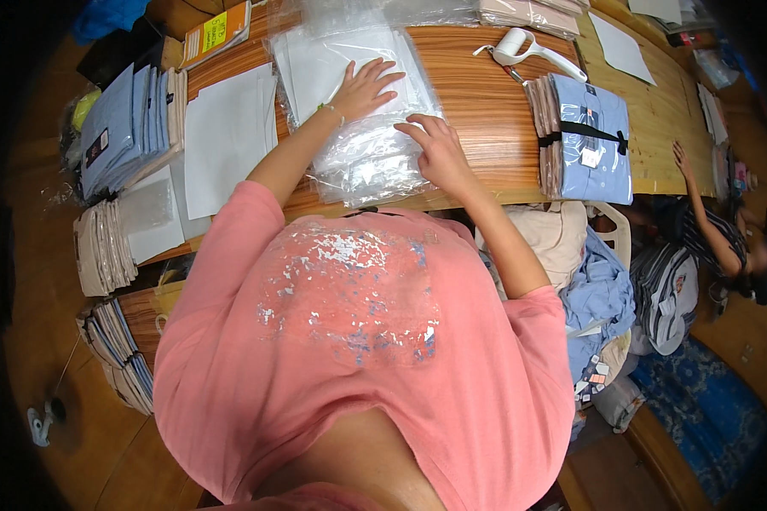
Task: The person places individual sheets of white paper into clear plastic bags and seals them by hand on a cluttered wooden desk.
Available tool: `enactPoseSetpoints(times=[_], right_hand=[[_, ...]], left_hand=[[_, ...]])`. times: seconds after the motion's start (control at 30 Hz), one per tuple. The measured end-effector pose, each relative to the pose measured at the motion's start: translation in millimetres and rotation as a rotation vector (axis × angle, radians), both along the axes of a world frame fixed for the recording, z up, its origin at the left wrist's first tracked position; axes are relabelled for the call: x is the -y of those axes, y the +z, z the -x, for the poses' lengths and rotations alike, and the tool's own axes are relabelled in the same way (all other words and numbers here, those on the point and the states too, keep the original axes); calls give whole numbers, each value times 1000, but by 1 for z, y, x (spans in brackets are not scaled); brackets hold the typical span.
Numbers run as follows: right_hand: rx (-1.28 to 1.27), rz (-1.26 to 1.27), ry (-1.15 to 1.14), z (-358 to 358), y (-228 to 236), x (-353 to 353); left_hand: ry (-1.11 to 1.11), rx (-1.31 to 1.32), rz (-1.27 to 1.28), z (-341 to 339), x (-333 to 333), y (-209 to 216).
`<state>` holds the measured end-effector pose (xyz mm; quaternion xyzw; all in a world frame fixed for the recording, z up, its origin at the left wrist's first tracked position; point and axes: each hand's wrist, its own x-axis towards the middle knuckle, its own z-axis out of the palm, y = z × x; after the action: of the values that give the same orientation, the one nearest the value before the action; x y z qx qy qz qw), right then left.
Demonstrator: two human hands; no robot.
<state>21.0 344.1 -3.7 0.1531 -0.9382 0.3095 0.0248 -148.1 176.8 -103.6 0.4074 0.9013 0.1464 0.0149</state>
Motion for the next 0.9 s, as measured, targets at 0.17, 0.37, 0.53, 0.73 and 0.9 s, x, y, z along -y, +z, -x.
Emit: enactPoseSetpoints(times=[0.17,0.37,0.53,0.73,0.9], right_hand=[[-137,-315,170,3,-34,-19],[29,0,21,6,-34,-33],[145,135,130,5,-48,-41],[-7,59,169,5,-52,-38],[18,135,165,7,-55,-43]], left_hand=[[-81,-11,-202,-8,0,58],[-74,236,-310,-95,82,97],[258,61,-334,-142,150,57],[154,13,-294,-153,156,53],[136,18,-340,-155,156,57]])
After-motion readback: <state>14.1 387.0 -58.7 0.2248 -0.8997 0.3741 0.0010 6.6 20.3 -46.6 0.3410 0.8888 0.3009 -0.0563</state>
